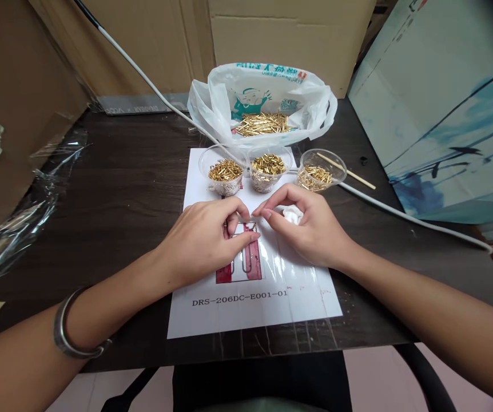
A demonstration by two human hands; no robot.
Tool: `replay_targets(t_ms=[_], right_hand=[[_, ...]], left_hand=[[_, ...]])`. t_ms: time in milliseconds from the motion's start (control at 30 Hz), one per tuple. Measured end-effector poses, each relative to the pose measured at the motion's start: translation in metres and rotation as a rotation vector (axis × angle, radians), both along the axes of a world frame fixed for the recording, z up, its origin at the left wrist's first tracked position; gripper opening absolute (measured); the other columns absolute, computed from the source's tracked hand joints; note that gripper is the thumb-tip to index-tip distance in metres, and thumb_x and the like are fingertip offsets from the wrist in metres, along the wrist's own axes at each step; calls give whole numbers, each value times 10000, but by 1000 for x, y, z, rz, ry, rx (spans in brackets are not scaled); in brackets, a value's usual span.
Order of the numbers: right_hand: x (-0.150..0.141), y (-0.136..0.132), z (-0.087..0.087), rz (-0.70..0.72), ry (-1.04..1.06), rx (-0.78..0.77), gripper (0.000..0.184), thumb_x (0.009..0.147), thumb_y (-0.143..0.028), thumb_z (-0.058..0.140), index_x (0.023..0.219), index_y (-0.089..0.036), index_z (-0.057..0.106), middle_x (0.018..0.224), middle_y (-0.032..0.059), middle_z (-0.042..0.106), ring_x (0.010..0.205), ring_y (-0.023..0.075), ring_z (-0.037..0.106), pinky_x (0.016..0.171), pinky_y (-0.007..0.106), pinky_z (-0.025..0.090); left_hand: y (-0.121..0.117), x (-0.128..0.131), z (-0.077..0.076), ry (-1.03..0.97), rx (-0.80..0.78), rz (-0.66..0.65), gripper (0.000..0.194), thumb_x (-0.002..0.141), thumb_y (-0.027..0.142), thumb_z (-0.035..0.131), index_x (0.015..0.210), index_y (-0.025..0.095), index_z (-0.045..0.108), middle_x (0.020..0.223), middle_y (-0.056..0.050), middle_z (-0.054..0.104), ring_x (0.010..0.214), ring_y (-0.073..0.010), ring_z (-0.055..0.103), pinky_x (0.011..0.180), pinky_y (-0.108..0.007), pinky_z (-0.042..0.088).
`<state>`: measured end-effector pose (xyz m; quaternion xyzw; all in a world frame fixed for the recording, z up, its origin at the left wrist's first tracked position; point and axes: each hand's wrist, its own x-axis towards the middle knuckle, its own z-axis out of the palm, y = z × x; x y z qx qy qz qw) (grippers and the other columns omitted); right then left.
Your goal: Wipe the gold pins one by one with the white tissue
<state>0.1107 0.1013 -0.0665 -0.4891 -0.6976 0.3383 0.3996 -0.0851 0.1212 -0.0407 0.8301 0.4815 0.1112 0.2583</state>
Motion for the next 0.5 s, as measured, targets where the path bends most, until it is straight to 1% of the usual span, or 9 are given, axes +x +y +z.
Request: replay_targets(t_ms=[100, 167, 267, 333, 433, 500], right_hand=[[0, 1, -1, -38, -10, 40, 68, 810, -224, 678, 796, -168, 644, 796, -8, 695, 747, 120, 628, 728, 257, 462], [1, 1, -1, -40, -11, 45, 66, 804, -232, 694, 808, -170, 672, 794, -16, 701, 746, 113, 632, 728, 248, 466], [3, 0, 0, 3, -25, 8, 83, 824, -267, 690, 810, -190, 715, 804, -21, 729, 764, 116, 650, 748, 251, 469], [4, -1, 0, 30, -30, -16, 98, 835, -283, 684, 806, -205, 735, 816, -24, 744, 775, 118, 661, 752, 254, 470], [5, -1, -1, 12, -3, -31, 94, 815, -289, 705, 847, -206, 736, 811, -24, 741, 763, 119, 664, 740, 256, 474], [5, 0, -2, -9, 29, -47, 128, 789, -277, 728, 885, -192, 713, 782, -25, 729, 742, 120, 659, 744, 264, 476]], left_hand=[[-2, -1, -6, -57, 85, -17, 206, 796, 364, 691, 943, 220, 678, 667, 39, 576, 567, -94, 485, 583, -245, 357], [-2, -1, -8, -76, 98, -13, 184, 802, 334, 688, 947, 220, 694, 628, 40, 551, 550, -92, 474, 578, -246, 361], [0, -1, -10, -136, 62, 24, 192, 797, 315, 690, 970, 229, 695, 544, 61, 493, 503, -86, 456, 531, -235, 357], [1, -2, -11, -196, 16, 45, 193, 799, 315, 690, 972, 229, 687, 521, 71, 481, 475, -79, 448, 501, -224, 360], [1, -3, -13, -260, -9, 52, 192, 809, 336, 692, 968, 227, 683, 530, 74, 501, 465, -69, 451, 496, -213, 381], [1, -3, -15, -274, 26, 38, 191, 818, 336, 692, 982, 238, 688, 506, 82, 480, 454, -67, 437, 491, -208, 377]])
